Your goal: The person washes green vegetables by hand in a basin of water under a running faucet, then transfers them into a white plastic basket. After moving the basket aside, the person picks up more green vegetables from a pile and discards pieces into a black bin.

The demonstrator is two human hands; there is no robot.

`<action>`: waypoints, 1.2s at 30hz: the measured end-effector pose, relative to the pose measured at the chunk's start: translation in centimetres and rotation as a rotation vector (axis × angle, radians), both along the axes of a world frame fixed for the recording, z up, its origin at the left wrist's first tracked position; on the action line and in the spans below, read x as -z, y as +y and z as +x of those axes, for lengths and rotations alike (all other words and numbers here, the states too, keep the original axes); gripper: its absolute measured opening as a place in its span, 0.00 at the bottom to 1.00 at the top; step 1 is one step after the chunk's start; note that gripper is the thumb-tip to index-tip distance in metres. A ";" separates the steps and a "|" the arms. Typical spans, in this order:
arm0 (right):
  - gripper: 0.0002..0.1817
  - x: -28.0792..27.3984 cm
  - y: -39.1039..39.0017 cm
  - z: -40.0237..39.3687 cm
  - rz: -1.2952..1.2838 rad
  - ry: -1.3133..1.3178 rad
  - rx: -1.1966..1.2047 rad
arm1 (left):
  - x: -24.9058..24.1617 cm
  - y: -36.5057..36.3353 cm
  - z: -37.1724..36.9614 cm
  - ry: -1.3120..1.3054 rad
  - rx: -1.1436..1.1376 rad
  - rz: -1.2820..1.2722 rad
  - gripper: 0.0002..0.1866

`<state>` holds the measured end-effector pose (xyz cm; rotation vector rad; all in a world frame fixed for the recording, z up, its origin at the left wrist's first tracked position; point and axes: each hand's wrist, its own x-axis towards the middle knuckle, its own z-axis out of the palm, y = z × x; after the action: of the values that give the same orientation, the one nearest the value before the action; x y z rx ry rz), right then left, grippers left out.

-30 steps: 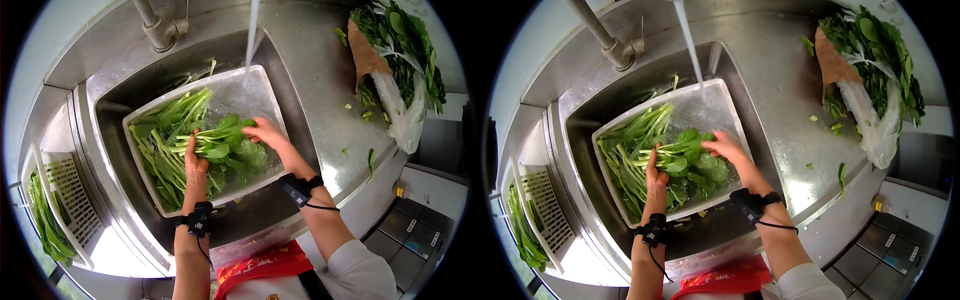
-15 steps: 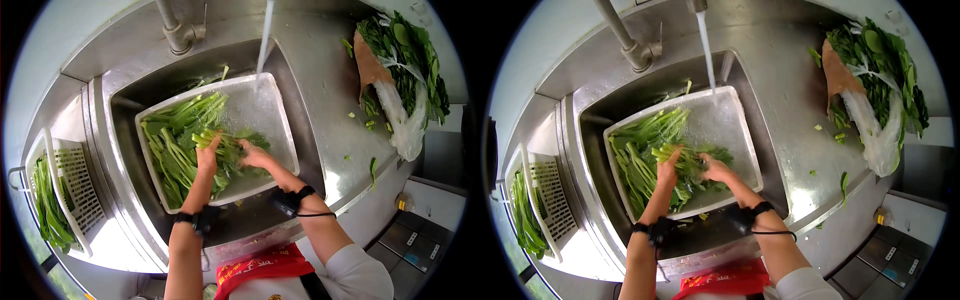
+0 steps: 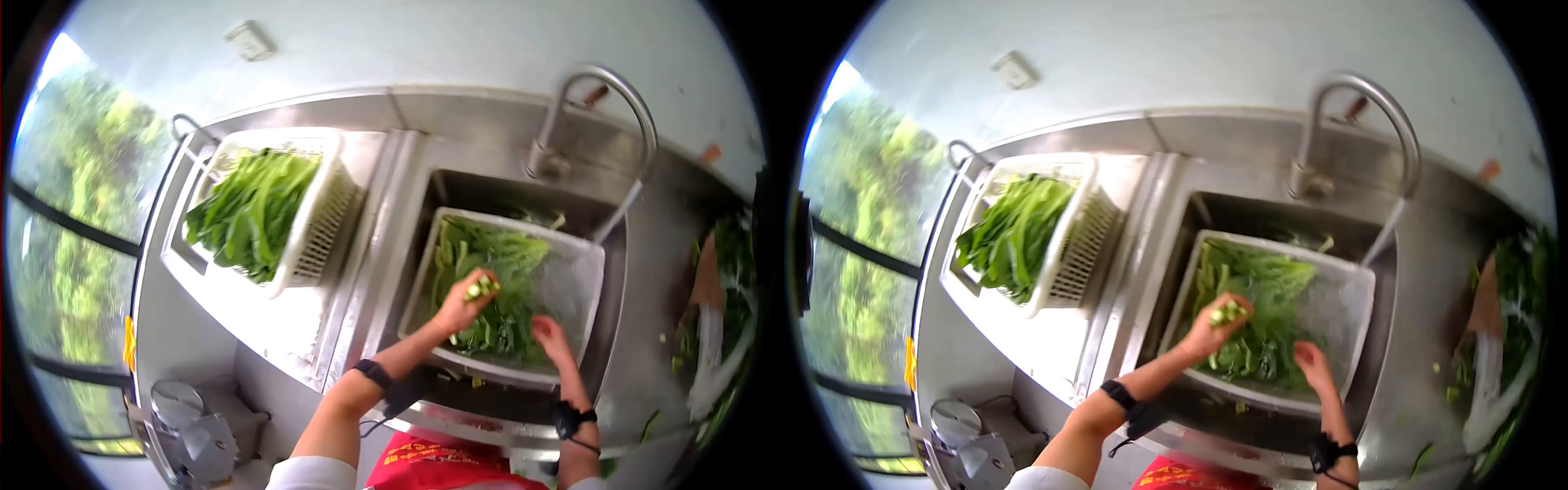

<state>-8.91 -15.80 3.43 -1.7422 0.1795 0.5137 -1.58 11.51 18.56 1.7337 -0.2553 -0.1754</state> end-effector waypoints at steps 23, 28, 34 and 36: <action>0.14 -3.9 5.0 0.3 0.030 0.060 0.067 | -21.8 28.9 15.4 0.239 -0.482 1.041 0.24; 0.15 -3.6 5.4 0.4 0.020 -0.002 0.038 | -12.9 27.6 15.6 0.258 -0.639 1.137 0.38; 0.13 -1.6 4.9 1.0 -0.136 -0.257 0.286 | -6.1 37.5 19.1 0.220 -0.414 0.704 0.35; 0.15 -0.5 4.2 2.4 -0.356 -0.340 0.424 | -12.8 29.5 15.8 0.176 -0.532 1.003 0.39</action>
<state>-6.49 -11.59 3.90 -2.0343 0.4043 -0.1355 14.26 41.06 31.32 2.6817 0.5207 -0.0567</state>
